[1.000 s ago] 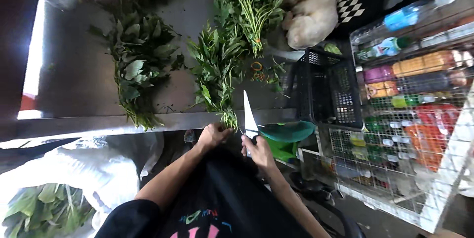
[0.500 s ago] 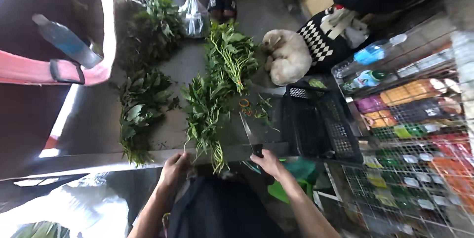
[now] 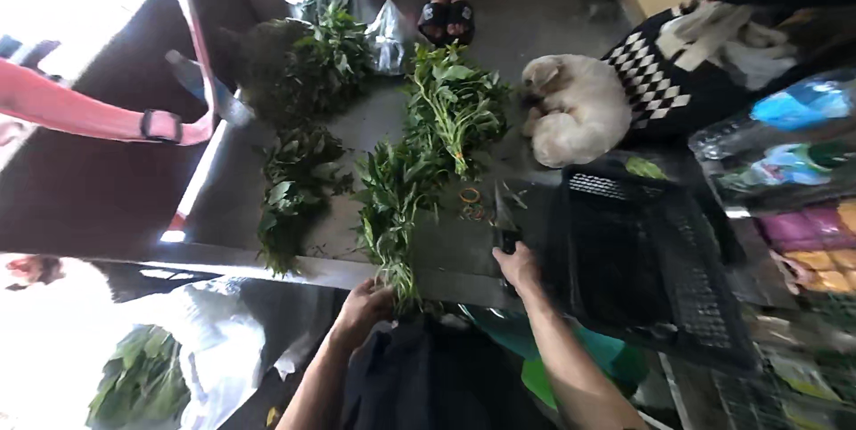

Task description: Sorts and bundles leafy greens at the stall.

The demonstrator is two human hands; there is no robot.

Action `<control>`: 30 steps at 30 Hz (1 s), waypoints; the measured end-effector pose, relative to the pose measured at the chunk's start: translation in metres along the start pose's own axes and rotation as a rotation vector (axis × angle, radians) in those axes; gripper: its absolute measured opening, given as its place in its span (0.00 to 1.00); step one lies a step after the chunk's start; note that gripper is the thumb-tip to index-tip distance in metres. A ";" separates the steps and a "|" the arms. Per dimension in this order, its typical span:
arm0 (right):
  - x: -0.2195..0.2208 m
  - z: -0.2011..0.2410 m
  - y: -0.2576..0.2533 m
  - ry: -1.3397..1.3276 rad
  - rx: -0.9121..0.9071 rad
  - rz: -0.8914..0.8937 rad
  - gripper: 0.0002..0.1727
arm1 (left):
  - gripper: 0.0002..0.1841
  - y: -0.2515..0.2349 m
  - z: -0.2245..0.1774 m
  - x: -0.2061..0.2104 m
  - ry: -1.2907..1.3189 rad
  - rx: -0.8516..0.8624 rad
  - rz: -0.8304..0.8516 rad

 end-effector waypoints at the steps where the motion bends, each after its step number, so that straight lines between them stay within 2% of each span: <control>1: 0.000 -0.001 0.000 0.025 0.007 -0.006 0.30 | 0.12 0.001 -0.003 0.001 -0.021 -0.010 0.033; 4: -0.005 -0.002 0.005 0.065 0.000 -0.046 0.37 | 0.09 0.006 -0.029 0.001 -0.058 0.023 0.115; 7: -0.009 -0.005 0.020 0.113 -0.060 -0.098 0.48 | 0.08 0.021 -0.079 -0.006 0.050 0.150 0.069; 8: -0.012 -0.003 0.032 0.111 -0.109 -0.129 0.48 | 0.08 0.028 -0.094 -0.009 0.100 0.205 0.050; 10: -0.016 0.021 0.062 0.003 -0.334 -0.205 0.40 | 0.07 0.034 -0.128 -0.017 0.201 0.356 0.050; 12: 0.001 0.055 0.097 -0.095 -0.512 -0.074 0.29 | 0.05 0.041 -0.158 -0.028 0.256 0.502 0.097; 14: 0.036 0.082 0.126 -0.088 -0.471 0.198 0.24 | 0.11 0.045 -0.180 -0.040 0.261 0.599 0.186; 16: 0.079 0.095 0.136 0.055 -0.374 0.411 0.32 | 0.15 0.044 -0.197 -0.053 0.271 0.661 0.287; 17: 0.097 0.098 0.139 0.144 -0.347 0.442 0.37 | 0.16 0.041 -0.202 -0.060 0.281 0.672 0.326; 19: 0.119 0.097 0.140 0.284 -0.316 0.399 0.36 | 0.15 0.032 -0.199 -0.075 0.283 0.621 0.347; 21: 0.120 0.099 0.138 0.254 -0.249 0.369 0.30 | 0.14 0.016 -0.176 -0.089 0.189 0.446 0.243; 23: 0.106 0.103 0.140 0.034 -0.210 0.351 0.25 | 0.13 0.003 -0.136 -0.095 0.017 0.206 0.190; 25: 0.087 0.110 0.143 -0.267 -0.230 0.255 0.20 | 0.14 -0.007 -0.090 -0.099 -0.093 0.028 0.241; 28: 0.050 0.134 0.154 -0.569 -0.362 0.015 0.16 | 0.16 -0.014 -0.049 -0.099 -0.085 -0.097 0.403; 30: 0.024 0.146 0.168 -0.653 -0.536 -0.184 0.15 | 0.14 -0.011 -0.045 -0.095 -0.053 -0.125 0.461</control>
Point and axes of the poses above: each hand's wrist, its own y-axis away from the middle knuckle, its own x-axis out of the palm, z = x × y, the point moved 7 cm from there along -y, towards the middle knuckle, and after that the axes turned 1 degree about x, right-handed, at the moved point
